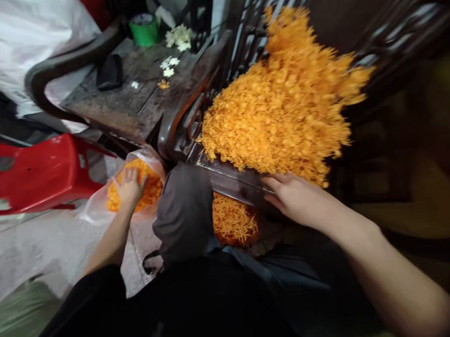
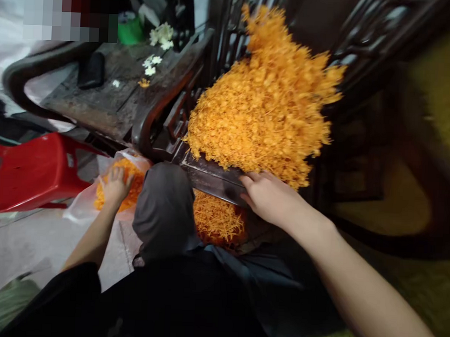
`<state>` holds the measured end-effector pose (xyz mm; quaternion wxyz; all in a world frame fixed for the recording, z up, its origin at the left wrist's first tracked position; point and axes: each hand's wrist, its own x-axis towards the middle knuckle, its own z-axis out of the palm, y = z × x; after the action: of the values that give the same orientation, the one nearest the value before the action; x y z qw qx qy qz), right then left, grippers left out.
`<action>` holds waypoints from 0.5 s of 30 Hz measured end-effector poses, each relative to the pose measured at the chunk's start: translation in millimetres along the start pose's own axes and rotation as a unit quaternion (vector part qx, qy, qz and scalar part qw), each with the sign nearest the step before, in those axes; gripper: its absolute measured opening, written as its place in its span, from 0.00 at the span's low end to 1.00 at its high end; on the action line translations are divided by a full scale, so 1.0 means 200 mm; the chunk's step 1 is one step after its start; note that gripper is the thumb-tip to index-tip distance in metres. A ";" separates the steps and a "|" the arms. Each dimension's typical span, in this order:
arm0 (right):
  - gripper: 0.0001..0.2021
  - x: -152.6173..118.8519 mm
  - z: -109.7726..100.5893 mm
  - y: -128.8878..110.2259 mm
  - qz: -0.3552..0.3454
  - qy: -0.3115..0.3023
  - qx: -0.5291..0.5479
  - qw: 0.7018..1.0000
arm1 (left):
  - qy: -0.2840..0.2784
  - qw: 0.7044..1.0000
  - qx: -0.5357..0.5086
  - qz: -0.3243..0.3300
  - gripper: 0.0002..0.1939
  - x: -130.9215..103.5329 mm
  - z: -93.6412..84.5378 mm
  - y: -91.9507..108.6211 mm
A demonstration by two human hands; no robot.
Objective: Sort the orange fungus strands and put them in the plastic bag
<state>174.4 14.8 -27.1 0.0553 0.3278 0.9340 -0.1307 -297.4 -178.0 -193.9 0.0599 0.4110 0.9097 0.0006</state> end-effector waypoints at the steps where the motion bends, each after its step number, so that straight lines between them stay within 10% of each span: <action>1: 0.17 0.05 -0.04 0.00 0.007 -0.030 -0.056 0.998 | -0.011 1.000 -0.002 -0.020 0.39 -0.01 0.04 -0.02; 8: 0.34 0.44 -0.12 0.18 0.147 0.014 -0.128 0.981 | -0.026 0.999 -0.029 -0.035 0.44 0.00 0.09 -0.07; 11: 0.34 0.53 -0.09 0.31 0.180 0.104 -0.126 0.970 | 0.107 0.991 -0.082 0.015 0.36 -0.02 -0.09 -0.06; 15: 0.25 0.59 -0.14 0.42 0.184 0.118 -0.101 0.971 | 0.333 0.911 -0.205 0.130 0.20 -0.14 -0.42 0.09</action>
<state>135.1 155.7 -40.4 0.0001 0.5001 0.8658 0.0161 -274.0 -183.0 -105.8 -0.1642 0.4799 0.7953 0.3321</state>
